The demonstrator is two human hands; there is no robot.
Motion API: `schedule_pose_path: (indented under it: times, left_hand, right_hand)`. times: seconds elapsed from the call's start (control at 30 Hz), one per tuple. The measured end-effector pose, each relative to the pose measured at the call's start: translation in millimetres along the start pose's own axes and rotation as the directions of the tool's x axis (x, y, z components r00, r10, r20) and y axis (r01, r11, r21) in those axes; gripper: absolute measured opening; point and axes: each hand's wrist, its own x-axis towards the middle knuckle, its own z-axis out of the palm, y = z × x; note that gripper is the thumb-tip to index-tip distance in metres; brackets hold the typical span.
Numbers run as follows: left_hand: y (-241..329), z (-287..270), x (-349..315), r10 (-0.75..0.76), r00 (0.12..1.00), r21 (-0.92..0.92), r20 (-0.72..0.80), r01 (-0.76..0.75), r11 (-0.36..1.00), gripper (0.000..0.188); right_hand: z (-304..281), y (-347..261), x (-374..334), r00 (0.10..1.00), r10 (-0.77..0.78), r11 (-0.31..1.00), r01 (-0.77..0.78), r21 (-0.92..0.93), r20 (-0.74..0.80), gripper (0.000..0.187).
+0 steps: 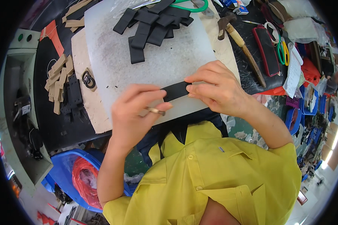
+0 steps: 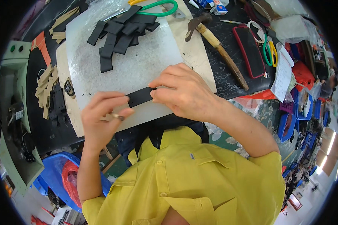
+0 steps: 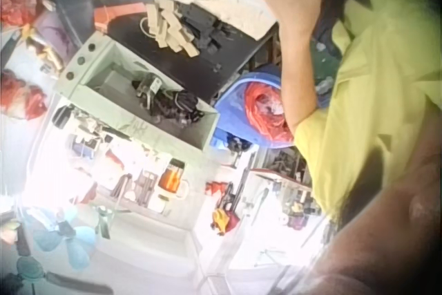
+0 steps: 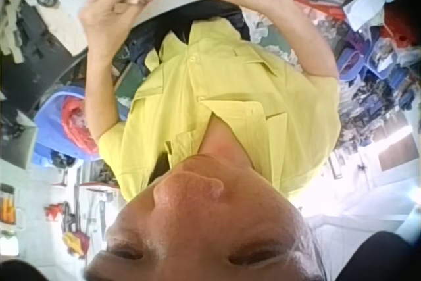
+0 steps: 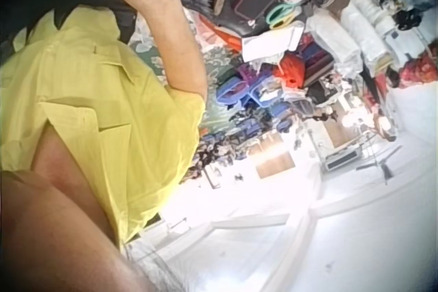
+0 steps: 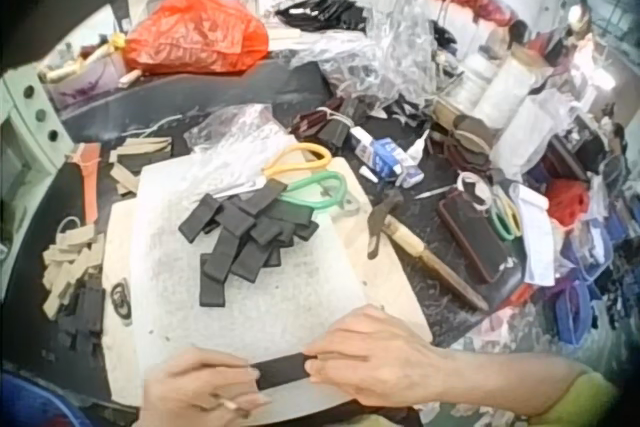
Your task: The person uses a hammer and a metal punch to drive fasteners through rectangular black leather pieces on a white work surface. They repeatedly pick up a leather piece, align it with a punch, strike the punch with a hammer, and then place the finished piece aside. The process is repeated for multiple leather pieces throughout the clip.
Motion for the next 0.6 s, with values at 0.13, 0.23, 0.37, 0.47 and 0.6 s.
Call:
schedule_pose_path:
  times: [0.13,0.23,0.37,0.47,0.6]
  left_hand:
    - [-4.8,-25.1,5.0,-0.687,0.712,-0.893,-0.142,0.208,0.399,0.020]
    - [21.6,-22.5,28.4,-0.751,0.653,-0.957,-0.093,0.148,0.248,0.024]
    - [32.2,5.3,26.0,-0.501,0.865,-0.871,0.003,0.248,0.424,0.021]
    - [35.1,27.4,29.9,-0.463,0.886,-0.710,0.014,0.335,0.620,0.016]
    - [26.8,40.5,30.6,-0.483,0.876,-0.619,0.020,0.390,0.682,0.012]
  right_hand:
    - [-1.6,-0.9,-0.3,1.000,0.007,1.000,-0.007,0.007,0.025,0.017]
    - [-3.2,-1.0,-0.4,0.999,0.018,1.000,-0.017,-0.013,0.041,0.017]
    - [-4.6,-3.8,1.3,0.999,0.027,1.000,-0.026,-0.014,0.043,0.015]
    - [-4.9,-4.8,0.5,0.999,0.033,0.999,-0.032,-0.014,0.041,0.014]
    - [-0.6,-0.4,-3.9,1.000,0.017,1.000,-0.017,0.011,-0.011,0.013]
